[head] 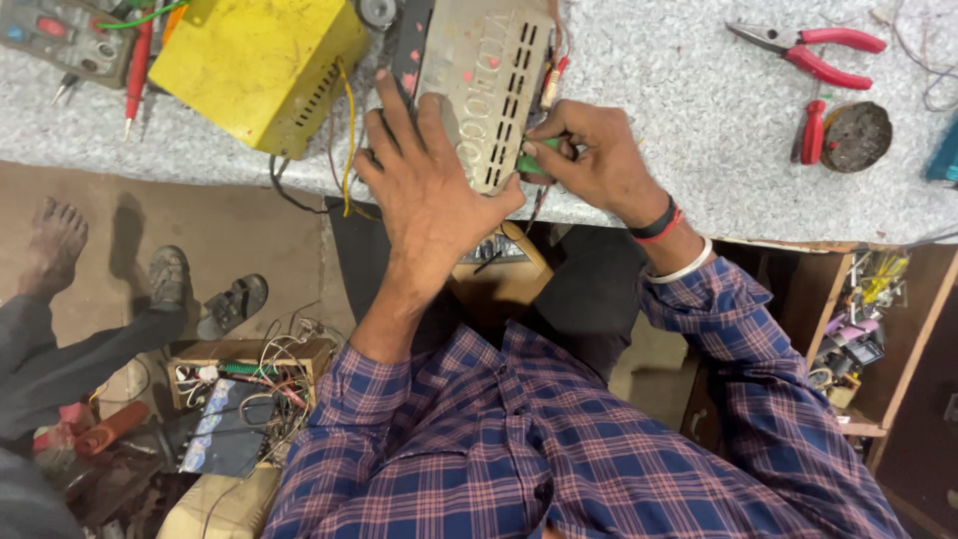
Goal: The person sits at a workbench repairing a metal-cased amplifier. They handle and strip wires, sand the amplifier chassis with a green abrasive pad, retrieve a component from a drawer, and use a screwdriver on the device.
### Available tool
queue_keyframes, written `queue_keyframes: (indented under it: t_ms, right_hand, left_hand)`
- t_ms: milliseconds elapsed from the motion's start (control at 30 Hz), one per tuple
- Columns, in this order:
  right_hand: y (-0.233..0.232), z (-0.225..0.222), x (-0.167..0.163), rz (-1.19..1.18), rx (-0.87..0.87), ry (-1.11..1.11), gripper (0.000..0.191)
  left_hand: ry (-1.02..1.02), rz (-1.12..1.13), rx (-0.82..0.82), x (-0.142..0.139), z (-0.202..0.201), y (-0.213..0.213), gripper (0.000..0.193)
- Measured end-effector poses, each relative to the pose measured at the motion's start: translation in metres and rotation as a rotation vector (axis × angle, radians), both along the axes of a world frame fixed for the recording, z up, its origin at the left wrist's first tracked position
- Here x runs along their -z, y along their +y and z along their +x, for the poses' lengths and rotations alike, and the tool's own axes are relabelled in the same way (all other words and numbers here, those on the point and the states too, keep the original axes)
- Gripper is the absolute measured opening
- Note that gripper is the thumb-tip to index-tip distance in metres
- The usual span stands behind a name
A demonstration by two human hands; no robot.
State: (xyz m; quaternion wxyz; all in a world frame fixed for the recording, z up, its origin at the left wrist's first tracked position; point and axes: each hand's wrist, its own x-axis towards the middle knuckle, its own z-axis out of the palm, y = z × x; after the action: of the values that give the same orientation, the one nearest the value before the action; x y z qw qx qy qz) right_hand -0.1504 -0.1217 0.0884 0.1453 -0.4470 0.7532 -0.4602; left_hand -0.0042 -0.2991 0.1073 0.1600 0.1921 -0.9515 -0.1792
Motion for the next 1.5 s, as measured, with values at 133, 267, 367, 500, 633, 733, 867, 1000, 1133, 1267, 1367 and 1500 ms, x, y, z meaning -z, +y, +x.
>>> queue_keyframes:
  t_ms: [133,267,367,500,633,733,867,1000,1133,1267,1367,1500]
  right_hand:
    - [0.0,0.003,-0.002,-0.007,0.018,-0.132,0.012]
    - [-0.001,0.003,-0.003,-0.028,0.006,-0.051,0.01]
    - [0.0,0.0,-0.003,-0.002,0.007,-0.028,0.01]
    - [0.003,-0.002,-0.003,-0.069,-0.037,-0.038,0.01]
    - [0.005,0.0,-0.004,-0.064,-0.004,-0.125,0.011]
    - [0.004,0.0,-0.005,-0.125,-0.022,-0.224,0.01]
    - [0.002,-0.002,-0.007,-0.073,-0.025,-0.067,0.01]
    - [0.0,-0.003,-0.004,-0.059,-0.007,-0.115,0.01]
    - [0.003,-0.006,0.001,-0.013,-0.031,-0.037,0.011]
    - [0.009,-0.008,0.003,-0.012,-0.015,-0.192,0.009]
    - [0.011,-0.005,0.001,-0.095,-0.038,-0.248,0.008]
    - [0.005,0.0,-0.003,-0.089,-0.024,-0.233,0.009]
  left_hand:
    - [-0.002,-0.006,-0.004,-0.001,0.0,0.0,0.111]
    - [-0.013,0.001,-0.016,-0.003,-0.001,0.001,0.111]
    - [-0.023,-0.019,-0.023,-0.004,-0.001,0.001,0.112]
    - [-0.027,-0.017,-0.008,-0.006,-0.002,0.0,0.112]
    - [-0.044,-0.022,-0.017,-0.006,-0.003,0.002,0.112]
    - [-0.055,-0.012,-0.025,-0.004,-0.003,0.003,0.113]
    - [-0.018,-0.054,-0.011,-0.002,-0.005,0.002,0.111]
    - [-0.04,-0.054,0.007,-0.001,-0.004,0.002,0.11]
    - [-0.008,-0.028,-0.013,-0.001,-0.004,0.004,0.107]
    - [0.012,-0.033,0.008,-0.002,-0.003,0.002,0.106]
    - [0.0,-0.011,0.002,-0.005,-0.001,0.002,0.107]
    - [0.002,-0.022,0.003,-0.007,0.0,0.002,0.108]
